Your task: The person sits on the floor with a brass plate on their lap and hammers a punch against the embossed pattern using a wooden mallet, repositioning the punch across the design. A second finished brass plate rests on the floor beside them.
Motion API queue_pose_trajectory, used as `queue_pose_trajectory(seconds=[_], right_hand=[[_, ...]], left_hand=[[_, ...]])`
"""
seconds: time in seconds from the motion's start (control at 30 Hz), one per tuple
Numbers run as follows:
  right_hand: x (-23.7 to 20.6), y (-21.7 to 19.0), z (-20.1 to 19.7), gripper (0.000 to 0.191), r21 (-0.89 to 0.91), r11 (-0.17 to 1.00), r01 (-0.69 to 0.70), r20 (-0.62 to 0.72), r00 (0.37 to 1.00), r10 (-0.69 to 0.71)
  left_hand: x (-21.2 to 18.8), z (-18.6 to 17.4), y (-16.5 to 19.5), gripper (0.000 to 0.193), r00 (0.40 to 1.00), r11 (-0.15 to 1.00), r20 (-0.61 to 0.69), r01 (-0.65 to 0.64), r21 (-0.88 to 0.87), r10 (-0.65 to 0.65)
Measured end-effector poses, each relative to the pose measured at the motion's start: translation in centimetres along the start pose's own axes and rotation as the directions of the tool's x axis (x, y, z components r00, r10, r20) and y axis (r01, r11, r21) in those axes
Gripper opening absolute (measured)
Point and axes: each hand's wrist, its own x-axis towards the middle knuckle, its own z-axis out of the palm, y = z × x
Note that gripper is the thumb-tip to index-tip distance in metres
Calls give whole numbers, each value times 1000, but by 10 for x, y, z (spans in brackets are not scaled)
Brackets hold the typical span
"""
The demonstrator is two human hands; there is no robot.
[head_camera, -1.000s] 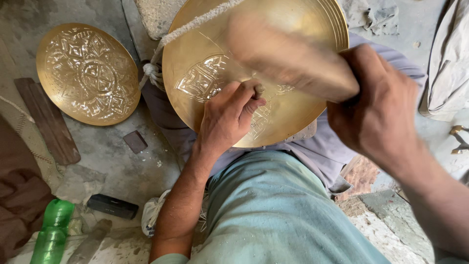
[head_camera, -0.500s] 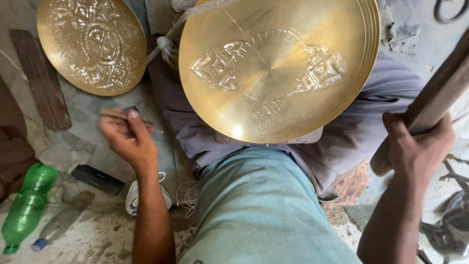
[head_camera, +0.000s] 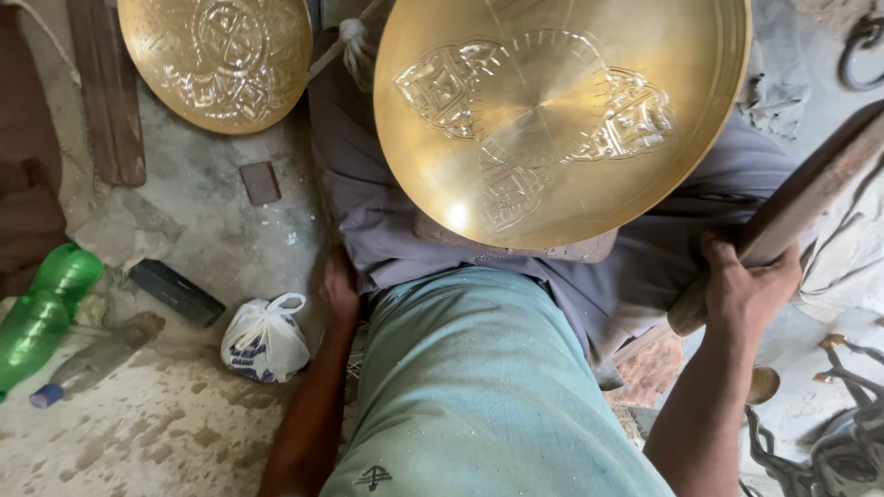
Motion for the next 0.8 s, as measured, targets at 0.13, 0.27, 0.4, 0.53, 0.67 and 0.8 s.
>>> queue_pose_trajectory(seconds=[0.13, 0.27, 0.4, 0.53, 0.67, 0.8], right_hand=[[-9, 0, -12, 34, -39, 999, -32, -39, 999, 31], [-15, 4, -18, 33, -20, 1000, -20, -45, 999, 19], [-14, 2, -18, 33, -32, 999, 26, -45, 999, -28], [-12, -1, -16, 33, -40, 999, 8, -51, 999, -10], [-10, -1, -15, 33, -57, 998, 5, -49, 999, -8], [-6, -1, -14, 35, -73, 997, -35, -58, 998, 31]], left_hand=[[-7, -11, 14, 43, 953, 953, 17, 303, -14, -303], [-8, -21, 13, 29, 996, 997, -64, 52, -63, -56], [-7, -33, 15, 18, 974, 936, -202, -166, -310, 106], [-9, -53, 38, 18, 994, 699, -106, -93, -709, 25], [-11, -65, 82, 28, 987, 498, -13, -92, -862, 160], [-2, -53, 135, 46, 956, 359, 54, -56, -932, 289]])
